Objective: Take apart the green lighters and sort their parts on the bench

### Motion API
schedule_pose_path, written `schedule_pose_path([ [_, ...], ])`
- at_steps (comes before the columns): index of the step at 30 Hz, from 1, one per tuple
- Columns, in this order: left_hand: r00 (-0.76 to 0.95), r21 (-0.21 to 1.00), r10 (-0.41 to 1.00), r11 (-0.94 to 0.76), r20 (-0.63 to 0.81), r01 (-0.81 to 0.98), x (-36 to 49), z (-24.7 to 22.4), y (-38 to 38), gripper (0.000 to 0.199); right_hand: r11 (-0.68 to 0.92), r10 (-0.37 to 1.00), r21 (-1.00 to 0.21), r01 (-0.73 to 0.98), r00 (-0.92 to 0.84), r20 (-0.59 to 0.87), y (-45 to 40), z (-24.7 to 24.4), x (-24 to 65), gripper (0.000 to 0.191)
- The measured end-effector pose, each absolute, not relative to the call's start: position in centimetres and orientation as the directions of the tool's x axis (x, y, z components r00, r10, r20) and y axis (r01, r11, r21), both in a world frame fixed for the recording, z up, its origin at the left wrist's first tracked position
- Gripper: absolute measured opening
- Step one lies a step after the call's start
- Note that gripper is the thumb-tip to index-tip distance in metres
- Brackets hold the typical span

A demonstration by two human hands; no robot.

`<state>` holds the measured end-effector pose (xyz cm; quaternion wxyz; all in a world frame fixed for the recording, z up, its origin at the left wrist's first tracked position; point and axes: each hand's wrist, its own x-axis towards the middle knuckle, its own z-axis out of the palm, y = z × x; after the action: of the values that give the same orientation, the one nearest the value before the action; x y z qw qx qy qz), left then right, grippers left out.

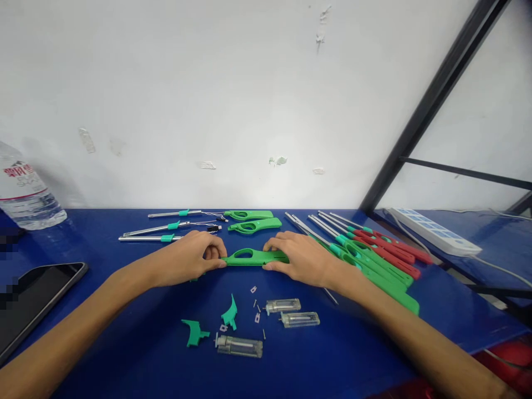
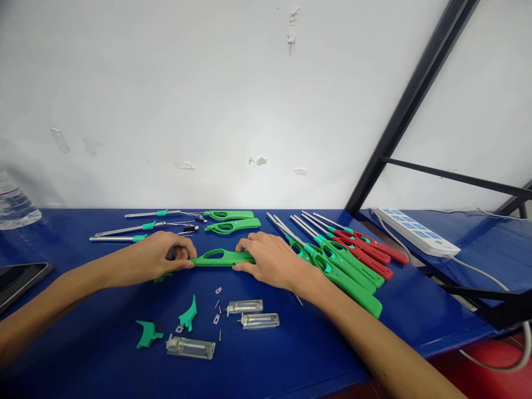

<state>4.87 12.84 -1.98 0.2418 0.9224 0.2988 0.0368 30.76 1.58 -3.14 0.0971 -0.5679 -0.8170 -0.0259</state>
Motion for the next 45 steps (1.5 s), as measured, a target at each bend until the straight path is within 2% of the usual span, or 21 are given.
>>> schedule_pose_path([
  [6, 0.771, 0.387, 0.635, -0.722, 0.044, 0.573, 5.1, -2.3, 13.2, 0.041, 0.333, 0.909, -0.063, 0.941, -0.303, 0.285, 2.9, -4.2, 32.0, 0.027],
  [11, 0.745, 0.315, 0.663, -0.724, 0.073, 0.614, 4.4, -1.6, 13.4, 0.034, 0.316, 0.898, -0.044, 0.948, -0.283, 0.337, 3.3, -4.4, 32.5, 0.017],
  [15, 0.742, 0.312, 0.670, -0.702, -0.015, 0.641, 3.8, -1.0, 13.3, 0.034, 0.359, 0.883, -0.048, 0.932, -0.323, 0.342, 3.0, -4.2, 32.0, 0.011],
  [18, 0.725, 0.339, 0.676, -0.657, -0.131, 0.674, 3.5, -0.5, 13.2, 0.031, 0.388, 0.875, -0.053, 0.920, -0.350, 0.335, 2.8, -4.3, 31.7, 0.015],
  [27, 0.734, 0.505, 0.585, -0.544, -0.344, 0.670, 2.0, 0.7, 13.5, 0.036, 0.365, 0.888, -0.041, 0.930, -0.335, 0.315, 2.9, -4.6, 31.7, 0.021],
  [37, 0.741, 0.499, 0.559, -0.552, -0.372, 0.668, 2.0, 0.8, 13.3, 0.039, 0.342, 0.883, -0.064, 0.937, -0.298, 0.363, 2.9, -4.3, 31.6, 0.023],
  [45, 0.747, 0.517, 0.558, -0.548, -0.360, 0.658, 2.3, 0.7, 13.1, 0.036, 0.344, 0.890, -0.082, 0.935, -0.297, 0.345, 3.0, -4.5, 31.9, 0.022],
])
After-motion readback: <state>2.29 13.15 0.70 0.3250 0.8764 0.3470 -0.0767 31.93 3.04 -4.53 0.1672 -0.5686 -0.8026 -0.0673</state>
